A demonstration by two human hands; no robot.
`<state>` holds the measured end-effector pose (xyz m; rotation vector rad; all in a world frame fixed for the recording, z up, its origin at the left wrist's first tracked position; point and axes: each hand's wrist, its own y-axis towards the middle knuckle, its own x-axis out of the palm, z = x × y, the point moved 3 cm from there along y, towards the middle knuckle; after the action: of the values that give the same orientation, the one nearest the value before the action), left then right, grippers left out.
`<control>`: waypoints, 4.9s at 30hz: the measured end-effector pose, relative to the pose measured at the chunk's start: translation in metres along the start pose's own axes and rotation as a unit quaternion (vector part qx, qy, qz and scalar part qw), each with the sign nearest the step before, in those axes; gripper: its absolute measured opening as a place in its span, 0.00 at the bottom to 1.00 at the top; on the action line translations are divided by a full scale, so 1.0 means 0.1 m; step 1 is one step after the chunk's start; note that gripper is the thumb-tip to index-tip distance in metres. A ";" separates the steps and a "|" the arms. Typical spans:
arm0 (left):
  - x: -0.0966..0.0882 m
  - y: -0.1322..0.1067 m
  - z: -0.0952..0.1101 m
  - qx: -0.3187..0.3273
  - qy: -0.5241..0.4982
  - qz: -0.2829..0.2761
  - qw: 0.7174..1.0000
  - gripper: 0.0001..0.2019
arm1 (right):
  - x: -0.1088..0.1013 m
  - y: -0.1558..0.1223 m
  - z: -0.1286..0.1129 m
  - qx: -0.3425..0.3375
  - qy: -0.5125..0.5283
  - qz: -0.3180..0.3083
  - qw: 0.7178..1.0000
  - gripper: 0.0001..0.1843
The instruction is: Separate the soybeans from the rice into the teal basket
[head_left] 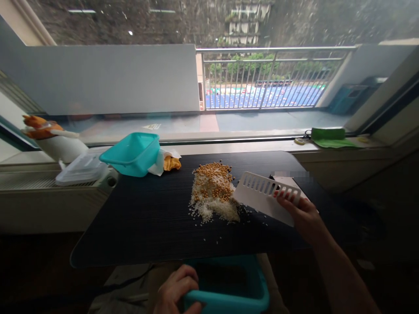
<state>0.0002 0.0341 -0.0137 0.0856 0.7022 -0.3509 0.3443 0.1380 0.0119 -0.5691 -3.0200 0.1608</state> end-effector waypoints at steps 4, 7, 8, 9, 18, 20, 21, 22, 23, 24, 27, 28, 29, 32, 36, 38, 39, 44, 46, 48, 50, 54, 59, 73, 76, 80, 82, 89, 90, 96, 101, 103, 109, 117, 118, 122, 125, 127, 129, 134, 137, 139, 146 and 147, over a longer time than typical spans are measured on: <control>0.05 0.02 0.04 0.000 -0.007 -0.008 1.000 0.06 | 0.04 -0.07 0.05 0.017 0.039 -0.004 0.999 0.16; 0.08 0.03 0.06 0.000 -0.006 -0.019 1.000 0.06 | 0.11 -0.12 0.08 0.040 0.062 -0.017 0.997 0.16; 0.08 0.03 0.06 0.001 -0.005 -0.019 1.000 0.07 | 0.14 -0.14 0.10 0.045 0.070 -0.016 0.996 0.16; 0.08 0.03 0.07 0.001 -0.004 -0.019 1.000 0.07 | 0.16 -0.16 0.11 0.049 0.077 -0.013 0.996 0.16; 0.07 0.05 0.15 -0.011 -0.011 -0.013 1.000 0.07 | 0.37 -0.28 0.21 0.066 0.081 -0.042 0.994 0.15; 0.08 0.06 0.16 -0.013 -0.017 -0.011 1.000 0.08 | 0.41 -0.29 0.19 0.060 0.072 -0.049 0.994 0.16; 0.08 0.06 0.17 -0.016 -0.020 -0.010 1.000 0.08 | 0.42 -0.29 0.18 0.053 0.063 -0.052 0.995 0.16; 0.09 0.06 0.18 -0.021 -0.024 -0.008 0.999 0.08 | 0.43 -0.29 0.15 0.044 0.054 -0.052 0.996 0.16; 0.09 0.07 0.20 -0.026 -0.029 -0.008 0.999 0.08 | 0.42 -0.30 0.13 0.034 0.047 -0.051 0.997 0.16; 0.10 0.07 0.21 -0.032 -0.036 -0.009 0.999 0.08 | 0.41 -0.30 0.09 0.022 0.041 -0.046 0.998 0.16; 0.11 0.09 0.26 -0.046 -0.058 -0.012 0.997 0.07 | 0.29 -0.34 -0.02 -0.007 0.024 -0.013 1.000 0.15; 0.12 0.10 0.27 -0.049 -0.062 -0.013 0.997 0.07 | 0.24 -0.36 -0.05 -0.013 0.013 -0.003 1.000 0.14; 0.13 0.11 0.29 -0.051 -0.066 -0.015 0.996 0.07 | 0.19 -0.39 -0.08 -0.017 -0.001 0.005 1.000 0.14; 0.16 0.12 0.32 -0.050 -0.075 -0.021 0.996 0.08 | 0.03 -0.47 -0.13 -0.016 -0.033 0.014 0.999 0.15; 0.20 0.14 0.35 -0.056 -0.078 -0.031 0.995 0.08 | -0.12 -0.53 -0.11 0.011 -0.038 0.026 0.999 0.16; 0.21 0.14 0.37 -0.058 -0.077 -0.037 0.995 0.08 | -0.16 -0.54 -0.09 0.019 -0.034 0.035 0.999 0.16; 0.22 0.15 0.38 -0.057 -0.077 -0.039 0.995 0.08 | -0.17 -0.53 -0.08 0.021 -0.034 0.039 0.998 0.16; 0.23 0.18 0.41 -0.049 -0.075 -0.042 0.995 0.10 | -0.14 -0.46 -0.09 -0.007 -0.038 0.014 0.999 0.15; 0.24 0.18 0.42 -0.048 -0.076 -0.043 0.995 0.10 | -0.12 -0.44 -0.10 -0.021 -0.038 -0.005 0.999 0.15; 0.23 0.19 0.42 -0.048 -0.080 -0.038 0.995 0.10 | -0.12 -0.43 -0.10 -0.018 -0.034 -0.015 0.999 0.15; 0.23 0.19 0.42 -0.042 -0.083 -0.037 0.995 0.09 | -0.16 -0.42 -0.08 -0.002 -0.024 -0.015 1.000 0.14; 0.25 0.19 0.41 -0.037 -0.085 -0.051 0.994 0.09 | -0.21 -0.41 -0.04 0.015 -0.022 -0.001 1.000 0.14; 0.25 0.18 0.40 -0.047 -0.084 -0.056 0.994 0.09 | -0.20 -0.39 0.02 0.030 -0.008 0.001 1.000 0.13; 0.22 0.17 0.42 -0.034 -0.063 -0.038 0.997 0.10 | -0.10 -0.24 0.14 0.099 0.052 -0.010 0.994 0.16; 0.21 0.16 0.40 -0.048 -0.057 -0.042 0.996 0.09 | -0.07 -0.28 0.09 0.114 0.051 -0.017 0.992 0.17; 0.22 0.15 0.39 -0.052 -0.056 -0.042 0.996 0.08 | -0.11 -0.36 0.03 0.134 0.069 -0.017 0.988 0.17; 0.22 0.15 0.38 -0.051 -0.058 -0.041 0.996 0.09 | -0.14 -0.41 0.00 0.139 0.081 -0.010 0.987 0.17; 0.19 0.14 0.38 -0.055 -0.079 -0.033 0.995 0.08 | -0.15 -0.59 -0.07 0.138 0.035 -0.049 0.989 0.14; 0.18 0.14 0.38 -0.054 -0.083 -0.029 0.995 0.08 | -0.15 -0.61 -0.06 0.135 0.022 -0.062 0.989 0.14; 0.06 0.01 0.21 -0.040 -0.077 0.019 0.996 0.07 | -0.05 -0.66 -0.05 0.104 -0.016 -0.095 0.990 0.14; -0.14 -0.13 -0.05 -0.066 -0.039 0.063 0.995 0.04 | 0.24 -0.74 -0.07 0.044 -0.042 -0.121 0.991 0.13; -0.19 -0.17 -0.09 -0.066 -0.033 0.071 0.995 0.04 | 0.41 -0.79 -0.05 0.023 -0.040 -0.156 0.987 0.12; -0.23 -0.21 -0.11 -0.048 -0.030 0.079 0.995 0.04 | 0.82 -0.90 -0.04 -0.029 -0.079 -0.321 0.943 0.11; -0.23 -0.24 -0.13 -0.021 -0.004 0.082 0.996 0.05 | 0.47 -0.86 0.03 0.000 -0.079 -0.239 0.968 0.10; -0.22 -0.23 -0.12 -0.022 -0.002 0.080 0.997 0.05 | 0.40 -0.83 0.08 0.015 -0.075 -0.210 0.975 0.10; -0.16 -0.17 -0.04 -0.030 -0.005 0.060 0.998 0.06 | 0.22 -0.70 0.19 0.023 -0.056 -0.126 0.990 0.13; -0.11 -0.13 0.01 -0.036 -0.007 0.045 0.998 0.07 | 0.12 -0.57 0.18 -0.001 -0.039 -0.070 0.997 0.15; -0.08 -0.11 0.02 -0.035 -0.005 0.040 0.999 0.06 | 0.05 -0.48 0.15 -0.015 -0.045 -0.035 0.998 0.16; -0.07 -0.10 0.02 -0.034 -0.003 0.037 0.999 0.06 | -0.02 -0.41 0.12 -0.029 -0.055 -0.003 0.998 0.16; -0.05 -0.09 0.00 -0.039 0.000 0.035 0.999 0.06 | -0.12 -0.34 0.08 -0.050 -0.025 0.031 0.998 0.14; -0.03 -0.07 0.02 -0.040 -0.002 0.032 0.999 0.06 | -0.05 -0.35 0.08 -0.051 -0.008 0.015 0.999 0.13; -0.02 -0.06 0.04 -0.039 -0.005 0.027 0.999 0.06 | 0.04 -0.35 0.08 -0.050 -0.008 -0.005 0.999 0.12; 0.01 -0.03 0.13 -0.043 -0.017 0.020 0.999 0.07 | 0.14 -0.33 0.08 -0.024 -0.015 -0.055 0.998 0.14; 0.01 -0.03 0.14 -0.042 -0.016 0.021 0.999 0.07 | 0.13 -0.35 0.06 -0.023 -0.012 -0.050 0.998 0.13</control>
<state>0.0090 0.0283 -0.0033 0.0155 0.6807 -0.2810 0.3193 0.1102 0.0104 -0.4212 -3.0733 0.0943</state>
